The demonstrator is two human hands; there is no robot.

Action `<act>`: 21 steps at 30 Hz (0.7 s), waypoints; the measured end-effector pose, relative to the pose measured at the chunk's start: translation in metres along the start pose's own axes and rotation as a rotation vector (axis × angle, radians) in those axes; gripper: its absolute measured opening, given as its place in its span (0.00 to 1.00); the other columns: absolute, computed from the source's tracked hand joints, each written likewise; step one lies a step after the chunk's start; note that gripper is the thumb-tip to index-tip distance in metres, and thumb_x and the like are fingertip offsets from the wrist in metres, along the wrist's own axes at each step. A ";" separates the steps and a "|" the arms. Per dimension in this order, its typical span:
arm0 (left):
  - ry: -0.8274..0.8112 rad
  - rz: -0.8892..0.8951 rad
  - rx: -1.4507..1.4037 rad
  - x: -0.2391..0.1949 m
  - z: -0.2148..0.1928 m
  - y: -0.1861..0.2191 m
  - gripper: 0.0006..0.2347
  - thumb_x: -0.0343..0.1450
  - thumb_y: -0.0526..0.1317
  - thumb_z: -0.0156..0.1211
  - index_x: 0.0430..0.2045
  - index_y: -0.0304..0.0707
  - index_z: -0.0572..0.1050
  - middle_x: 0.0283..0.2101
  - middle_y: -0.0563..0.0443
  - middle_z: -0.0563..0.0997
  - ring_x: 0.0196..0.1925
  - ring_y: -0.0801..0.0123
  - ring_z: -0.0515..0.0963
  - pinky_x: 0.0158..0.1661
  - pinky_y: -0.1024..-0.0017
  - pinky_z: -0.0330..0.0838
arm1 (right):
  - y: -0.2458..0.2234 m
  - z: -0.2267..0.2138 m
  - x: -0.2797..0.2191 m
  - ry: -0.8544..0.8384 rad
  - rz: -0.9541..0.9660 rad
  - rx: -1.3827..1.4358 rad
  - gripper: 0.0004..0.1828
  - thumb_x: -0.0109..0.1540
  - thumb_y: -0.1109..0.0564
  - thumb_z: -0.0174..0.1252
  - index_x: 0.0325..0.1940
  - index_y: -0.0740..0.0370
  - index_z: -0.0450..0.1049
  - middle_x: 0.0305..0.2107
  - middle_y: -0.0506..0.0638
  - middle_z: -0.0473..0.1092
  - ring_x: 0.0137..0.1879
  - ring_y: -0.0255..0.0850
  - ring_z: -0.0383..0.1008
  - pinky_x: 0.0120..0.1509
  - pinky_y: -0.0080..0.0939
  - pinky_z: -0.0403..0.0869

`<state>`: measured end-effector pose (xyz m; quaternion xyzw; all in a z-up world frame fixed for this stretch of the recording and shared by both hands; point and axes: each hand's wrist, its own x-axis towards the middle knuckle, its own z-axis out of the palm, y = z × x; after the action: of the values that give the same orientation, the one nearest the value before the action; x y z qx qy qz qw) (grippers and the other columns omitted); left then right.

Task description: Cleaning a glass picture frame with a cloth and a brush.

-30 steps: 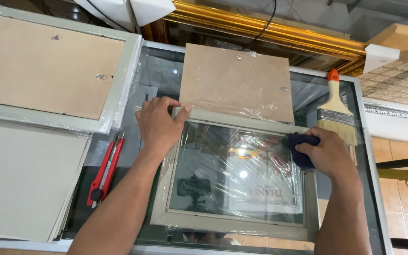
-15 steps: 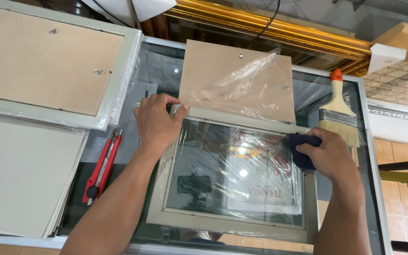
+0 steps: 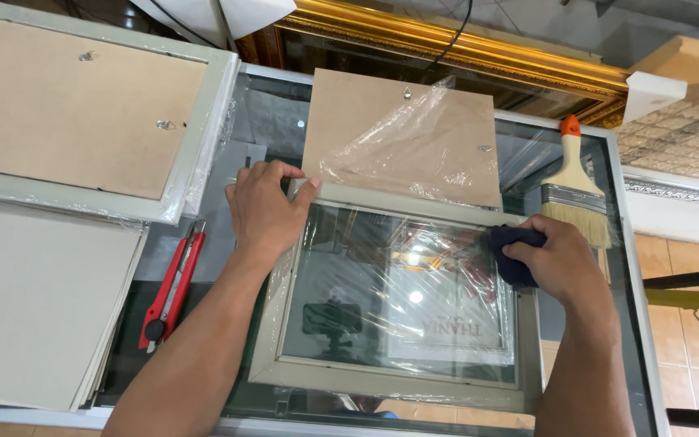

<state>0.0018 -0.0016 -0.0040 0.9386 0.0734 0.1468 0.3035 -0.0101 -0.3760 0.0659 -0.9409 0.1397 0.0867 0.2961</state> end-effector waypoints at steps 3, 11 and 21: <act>-0.002 -0.008 -0.007 0.003 -0.001 0.004 0.10 0.70 0.50 0.65 0.34 0.47 0.81 0.37 0.54 0.79 0.43 0.61 0.72 0.51 0.60 0.60 | -0.001 -0.003 0.001 0.009 0.014 0.010 0.13 0.55 0.63 0.64 0.43 0.67 0.81 0.31 0.59 0.78 0.34 0.49 0.75 0.44 0.43 0.73; -0.034 -0.038 0.007 0.002 -0.002 0.004 0.10 0.70 0.51 0.65 0.35 0.47 0.81 0.39 0.54 0.79 0.45 0.61 0.72 0.53 0.61 0.60 | -0.003 -0.003 0.002 -0.015 0.038 0.062 0.11 0.55 0.65 0.63 0.41 0.69 0.80 0.29 0.60 0.77 0.32 0.49 0.75 0.41 0.43 0.74; -0.035 -0.037 -0.002 0.001 -0.002 0.005 0.11 0.71 0.50 0.63 0.37 0.46 0.81 0.41 0.52 0.79 0.47 0.60 0.72 0.54 0.60 0.61 | 0.003 -0.004 0.003 -0.020 0.042 -0.002 0.12 0.55 0.63 0.64 0.42 0.68 0.81 0.31 0.61 0.78 0.35 0.51 0.76 0.45 0.45 0.72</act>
<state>0.0020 -0.0044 0.0011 0.9392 0.0852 0.1249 0.3082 -0.0077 -0.3813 0.0671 -0.9372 0.1561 0.1025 0.2945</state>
